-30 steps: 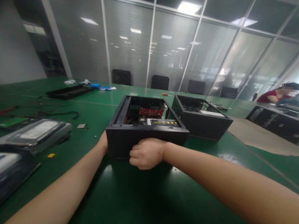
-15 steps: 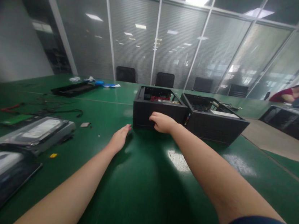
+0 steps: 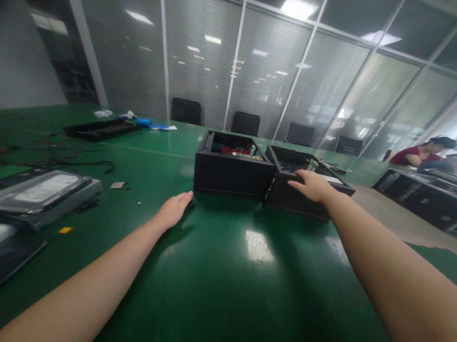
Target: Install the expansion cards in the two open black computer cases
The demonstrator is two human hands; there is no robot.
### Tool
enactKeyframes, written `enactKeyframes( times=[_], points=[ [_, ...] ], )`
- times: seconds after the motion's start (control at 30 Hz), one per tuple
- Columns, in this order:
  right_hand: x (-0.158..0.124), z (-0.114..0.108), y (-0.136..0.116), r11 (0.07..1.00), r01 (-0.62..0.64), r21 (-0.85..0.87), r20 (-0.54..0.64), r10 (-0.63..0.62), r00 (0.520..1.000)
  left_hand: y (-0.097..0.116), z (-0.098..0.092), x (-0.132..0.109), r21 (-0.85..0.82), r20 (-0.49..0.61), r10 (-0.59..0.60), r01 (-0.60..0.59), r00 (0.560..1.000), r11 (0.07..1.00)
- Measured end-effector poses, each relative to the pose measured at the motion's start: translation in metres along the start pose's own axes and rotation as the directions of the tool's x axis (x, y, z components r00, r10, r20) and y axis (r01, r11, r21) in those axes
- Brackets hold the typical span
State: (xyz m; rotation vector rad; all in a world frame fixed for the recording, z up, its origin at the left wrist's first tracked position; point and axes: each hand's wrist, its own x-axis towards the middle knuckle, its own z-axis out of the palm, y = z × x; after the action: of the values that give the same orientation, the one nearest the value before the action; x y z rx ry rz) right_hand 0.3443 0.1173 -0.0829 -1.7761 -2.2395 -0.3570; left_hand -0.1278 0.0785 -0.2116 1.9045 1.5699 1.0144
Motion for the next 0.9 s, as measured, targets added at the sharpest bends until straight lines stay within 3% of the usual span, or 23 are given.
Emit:
enactKeyframes(
  times=[0.07,0.17,0.3,0.4,0.6,0.9],
  points=[
    [-0.004,0.007,0.001,0.997,-0.06,-0.057,0.057,0.063,0.996,0.002,-0.002,-0.002,0.008,-0.004,0.026,-0.026,1.0,1.0],
    [-0.005,0.007,-0.012,0.982,-0.134,-0.133,0.046,0.141,0.989,0.005,-0.005,-0.006,-0.049,-0.027,0.037,-0.039,0.999,0.998],
    [-0.021,-0.007,-0.029,0.981,-0.09,-0.17,0.019,0.095,0.995,0.006,-0.007,-0.006,-0.098,-0.044,0.021,-0.025,0.999,0.995],
    [-0.048,-0.019,-0.039,0.99,-0.043,-0.133,0.001,0.044,0.999,0.003,-0.006,-0.001,-0.072,-0.036,0.018,-0.02,0.999,0.997],
    [-0.113,-0.038,-0.07,0.998,-0.034,0.044,-0.203,0.042,0.978,-0.003,-0.003,0.006,-0.007,-0.014,0.003,-0.003,1.0,1.0],
    [-0.2,-0.073,-0.125,0.997,-0.047,0.06,-0.25,0.06,0.966,-0.005,-0.002,0.006,0.043,-0.003,0.03,-0.03,1.0,0.999]
  ],
)
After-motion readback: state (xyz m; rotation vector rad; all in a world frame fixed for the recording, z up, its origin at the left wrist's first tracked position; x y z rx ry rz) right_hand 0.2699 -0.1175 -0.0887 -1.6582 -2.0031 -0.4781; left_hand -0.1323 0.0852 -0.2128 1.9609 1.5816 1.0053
